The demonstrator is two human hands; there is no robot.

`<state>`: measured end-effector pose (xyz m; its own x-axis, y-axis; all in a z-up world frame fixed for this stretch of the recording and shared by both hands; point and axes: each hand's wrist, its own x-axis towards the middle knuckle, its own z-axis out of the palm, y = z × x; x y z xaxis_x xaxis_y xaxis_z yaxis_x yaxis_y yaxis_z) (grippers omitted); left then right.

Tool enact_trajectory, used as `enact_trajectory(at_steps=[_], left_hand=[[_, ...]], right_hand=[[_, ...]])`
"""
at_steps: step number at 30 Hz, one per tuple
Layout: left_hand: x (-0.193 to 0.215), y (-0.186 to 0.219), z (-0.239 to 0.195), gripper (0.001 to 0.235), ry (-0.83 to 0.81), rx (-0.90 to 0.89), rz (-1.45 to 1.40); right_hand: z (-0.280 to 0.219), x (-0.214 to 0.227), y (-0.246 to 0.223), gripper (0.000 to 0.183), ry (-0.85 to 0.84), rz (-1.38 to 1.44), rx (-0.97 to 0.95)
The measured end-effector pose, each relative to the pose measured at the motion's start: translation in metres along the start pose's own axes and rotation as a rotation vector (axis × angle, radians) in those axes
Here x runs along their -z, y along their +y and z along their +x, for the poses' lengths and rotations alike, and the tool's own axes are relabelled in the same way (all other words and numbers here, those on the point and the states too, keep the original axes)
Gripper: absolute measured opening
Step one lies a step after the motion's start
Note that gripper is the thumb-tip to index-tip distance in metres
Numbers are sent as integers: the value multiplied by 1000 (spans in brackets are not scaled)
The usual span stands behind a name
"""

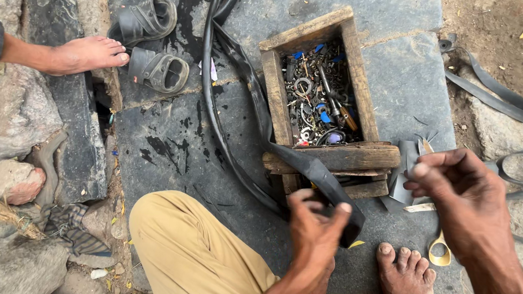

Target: The person cuts a strip of rubber using shears and then rubs the surface of a bicycle inner tube with a small block. The person is sitting on the ground next to a wooden box containing tools and spare parts.

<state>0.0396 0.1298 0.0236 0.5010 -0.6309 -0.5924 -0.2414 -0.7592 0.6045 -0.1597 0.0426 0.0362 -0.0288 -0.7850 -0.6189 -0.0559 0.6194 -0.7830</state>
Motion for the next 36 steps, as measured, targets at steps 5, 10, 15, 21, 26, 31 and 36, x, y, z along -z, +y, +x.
enact_trajectory(at_steps=[5,10,15,21,26,31,36], left_hand=[[-22,6,6,72,-17,-67,-31],[-1,15,-1,93,72,-169,-125],[32,27,-6,100,-27,-152,-328],[54,36,-7,102,-523,-280,-177],[57,39,-8,103,-657,-268,-443],[60,36,-8,101,-646,-289,-467],[66,32,-12,93,-628,-347,-389]], right_hand=[[-10,-15,0,59,-14,-53,63],[-15,-13,8,55,-68,108,29],[-16,-6,16,39,-59,146,-42],[-26,-5,13,13,116,133,105],[-35,0,14,22,144,166,154],[-44,0,4,27,122,201,185],[-53,0,-1,18,39,232,348]])
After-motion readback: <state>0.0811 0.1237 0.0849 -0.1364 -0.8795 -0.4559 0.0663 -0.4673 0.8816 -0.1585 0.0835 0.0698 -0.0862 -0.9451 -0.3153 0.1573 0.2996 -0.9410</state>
